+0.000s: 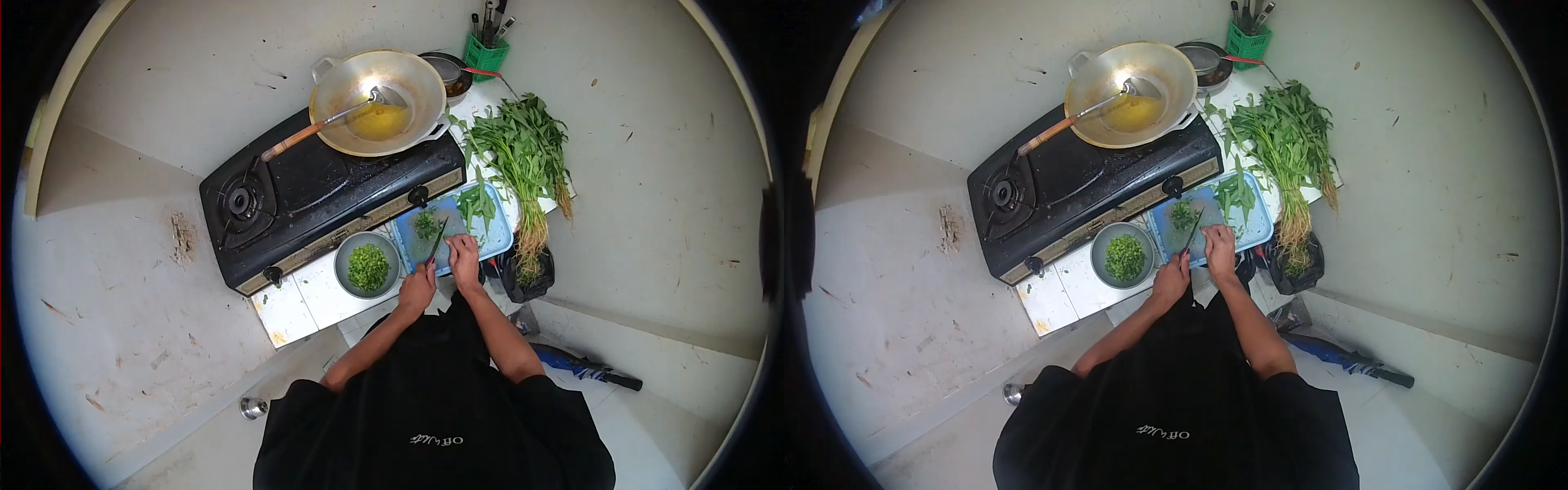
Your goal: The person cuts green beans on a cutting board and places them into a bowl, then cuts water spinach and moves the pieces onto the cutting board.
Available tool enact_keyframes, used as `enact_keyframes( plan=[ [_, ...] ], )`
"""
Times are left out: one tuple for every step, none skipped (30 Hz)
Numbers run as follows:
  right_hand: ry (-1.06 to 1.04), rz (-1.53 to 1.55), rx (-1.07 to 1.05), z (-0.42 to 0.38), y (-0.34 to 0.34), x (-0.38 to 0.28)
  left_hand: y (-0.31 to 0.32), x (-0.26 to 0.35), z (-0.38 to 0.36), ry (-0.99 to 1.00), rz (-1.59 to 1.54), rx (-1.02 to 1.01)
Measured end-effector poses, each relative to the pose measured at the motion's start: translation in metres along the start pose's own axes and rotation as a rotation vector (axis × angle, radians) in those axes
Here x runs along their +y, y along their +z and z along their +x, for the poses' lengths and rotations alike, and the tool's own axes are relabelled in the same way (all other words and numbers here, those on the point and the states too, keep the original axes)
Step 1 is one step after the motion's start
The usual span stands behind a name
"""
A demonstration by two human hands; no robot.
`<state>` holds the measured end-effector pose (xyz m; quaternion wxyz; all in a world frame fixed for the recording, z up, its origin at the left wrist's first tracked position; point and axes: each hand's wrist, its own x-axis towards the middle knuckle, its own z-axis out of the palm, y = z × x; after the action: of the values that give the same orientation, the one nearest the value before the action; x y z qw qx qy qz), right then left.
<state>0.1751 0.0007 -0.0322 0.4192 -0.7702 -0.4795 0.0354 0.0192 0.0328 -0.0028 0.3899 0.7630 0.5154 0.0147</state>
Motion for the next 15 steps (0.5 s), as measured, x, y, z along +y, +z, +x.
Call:
enact_keyframes(
  plan=[
    [-0.001, 0.0, 0.004, -0.001, 0.001, 0.001, 0.0, 0.0, 0.001, 0.003, 0.001, 0.001],
    [-0.015, -0.01, 0.014, -0.002, 0.002, 0.002, 0.001, 0.0, 0.001, -0.001, -0.014, 0.002],
    [-0.027, -0.019, 0.025, -0.003, 0.002, 0.003, 0.003, -0.002, 0.0, -0.005, -0.027, 0.001],
    [-0.024, -0.017, 0.029, -0.005, 0.002, 0.004, 0.005, -0.004, -0.002, -0.002, -0.022, 0.0],
    [-0.028, -0.028, 0.019, -0.005, 0.002, 0.005, 0.006, -0.007, -0.005, 0.018, -0.044, -0.014],
    [-0.031, -0.038, 0.009, -0.005, 0.002, 0.004, 0.005, -0.007, -0.007, 0.039, -0.066, -0.028],
    [-0.028, -0.037, 0.012, -0.004, 0.003, 0.004, 0.004, -0.007, -0.008, 0.04, -0.062, -0.03],
    [-0.028, -0.045, 0.015, -0.004, 0.003, 0.004, 0.004, -0.007, -0.01, 0.034, -0.064, -0.04],
    [-0.028, -0.053, 0.016, -0.005, 0.002, 0.003, 0.003, -0.005, -0.013, 0.026, -0.067, -0.05],
    [-0.025, -0.052, 0.014, -0.006, 0.003, 0.003, 0.002, -0.004, -0.015, 0.024, -0.067, -0.052],
    [-0.013, -0.056, 0.009, -0.006, 0.003, 0.002, 0.002, -0.002, -0.016, 0.019, -0.07, -0.055],
    [0.0, -0.06, 0.005, -0.006, 0.003, 0.002, 0.003, -0.001, -0.015, 0.015, -0.073, -0.059],
    [0.003, -0.06, 0.004, -0.006, 0.003, 0.002, 0.004, -0.001, -0.014, 0.014, -0.072, -0.062],
    [0.001, -0.058, 0.01, -0.006, 0.003, 0.002, 0.005, 0.0, -0.012, 0.015, -0.063, -0.057],
    [-0.003, -0.055, 0.017, -0.006, 0.004, 0.003, 0.005, 0.001, -0.01, 0.017, -0.055, -0.05]
  ],
)
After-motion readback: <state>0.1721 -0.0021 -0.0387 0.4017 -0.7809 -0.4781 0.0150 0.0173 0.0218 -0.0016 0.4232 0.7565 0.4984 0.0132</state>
